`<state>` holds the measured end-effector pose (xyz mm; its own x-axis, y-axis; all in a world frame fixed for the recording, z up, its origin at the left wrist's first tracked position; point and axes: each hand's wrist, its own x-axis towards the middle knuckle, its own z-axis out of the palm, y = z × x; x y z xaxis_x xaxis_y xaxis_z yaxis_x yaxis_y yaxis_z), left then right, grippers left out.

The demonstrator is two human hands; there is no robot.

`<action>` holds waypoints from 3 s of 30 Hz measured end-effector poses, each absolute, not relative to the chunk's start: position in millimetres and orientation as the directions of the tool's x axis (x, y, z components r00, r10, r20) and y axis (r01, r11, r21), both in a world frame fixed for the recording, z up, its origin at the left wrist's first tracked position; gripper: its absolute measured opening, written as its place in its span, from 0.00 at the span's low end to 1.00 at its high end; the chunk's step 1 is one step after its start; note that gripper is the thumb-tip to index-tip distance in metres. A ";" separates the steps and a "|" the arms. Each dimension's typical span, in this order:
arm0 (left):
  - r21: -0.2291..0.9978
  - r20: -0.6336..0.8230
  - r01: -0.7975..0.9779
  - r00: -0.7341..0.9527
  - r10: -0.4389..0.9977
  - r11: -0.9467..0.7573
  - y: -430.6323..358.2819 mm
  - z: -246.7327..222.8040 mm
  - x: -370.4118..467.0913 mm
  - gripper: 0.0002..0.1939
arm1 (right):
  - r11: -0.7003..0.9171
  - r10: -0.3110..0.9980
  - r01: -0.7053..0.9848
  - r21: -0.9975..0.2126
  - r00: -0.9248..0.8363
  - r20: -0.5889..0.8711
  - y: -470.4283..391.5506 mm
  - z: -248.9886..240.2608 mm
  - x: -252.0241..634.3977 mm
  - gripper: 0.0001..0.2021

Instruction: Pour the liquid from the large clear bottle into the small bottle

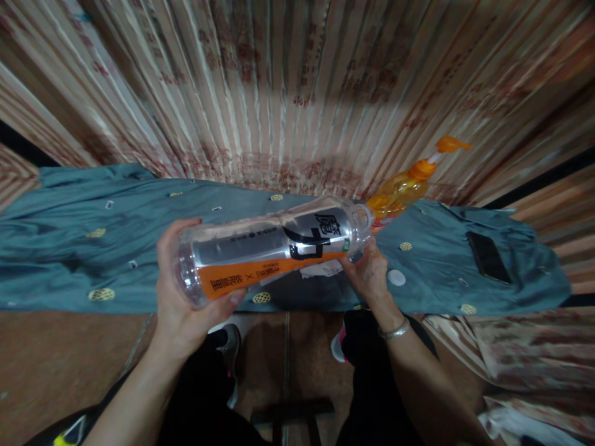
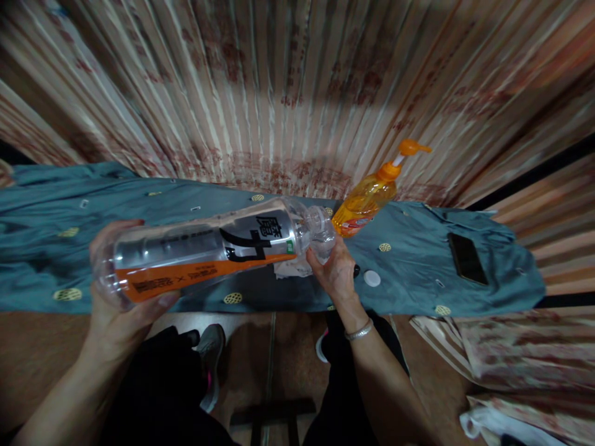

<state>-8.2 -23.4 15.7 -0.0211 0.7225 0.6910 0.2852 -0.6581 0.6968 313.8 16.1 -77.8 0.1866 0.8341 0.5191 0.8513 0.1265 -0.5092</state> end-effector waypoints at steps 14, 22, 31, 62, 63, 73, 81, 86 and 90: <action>0.699 0.684 0.323 -0.038 0.729 -0.639 -23.9 16.9 -9.5 0.45 | 0.127 0.841 0.854 -0.505 0.178 0.511 15.9 -75.7 312.9 0.27; 0.676 0.702 0.341 -0.029 0.711 -0.653 -22.5 14.0 -11.2 0.46 | 0.128 0.846 0.851 -0.509 0.174 0.504 15.7 -74.1 312.4 0.26; 0.722 0.662 0.325 -0.070 0.746 -0.611 -23.8 14.8 -9.9 0.47 | 0.132 0.842 0.852 -0.506 0.173 0.511 16.0 -76.0 313.8 0.28; 0.715 0.682 0.257 -0.049 0.730 -0.650 -21.7 17.5 -7.0 0.44 | 0.127 0.841 0.853 -0.507 0.179 0.511 16.4 -75.7 313.4 0.27; 0.714 0.683 0.260 -0.053 0.729 -0.650 -21.7 17.3 -7.0 0.44 | 0.127 0.843 0.852 -0.508 0.178 0.508 16.3 -75.7 313.5 0.27; 0.705 0.680 0.308 -0.036 0.732 -0.639 -22.9 15.0 -11.3 0.46 | 0.111 0.845 0.853 -0.510 0.189 0.500 15.8 -74.2 312.1 0.26; 0.721 0.669 0.290 -0.059 0.741 -0.629 -22.4 17.3 -8.8 0.45 | 0.105 0.849 0.858 -0.502 0.185 0.495 16.4 -74.9 312.5 0.26; 0.744 0.649 0.276 -0.087 0.755 -0.608 -23.4 16.6 -8.6 0.45 | 0.105 0.830 0.874 -0.475 0.186 0.525 16.4 -75.9 312.9 0.26; 0.739 0.656 0.267 -0.076 0.751 -0.619 -23.3 17.1 -8.4 0.45 | 0.120 0.824 0.871 -0.477 0.180 0.537 16.5 -76.6 313.1 0.28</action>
<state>-8.4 -23.3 17.1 -0.0759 0.7508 0.6562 0.2670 -0.6188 0.7388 313.1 16.5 -76.6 0.1797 0.8243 0.5368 0.8709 0.1205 -0.4766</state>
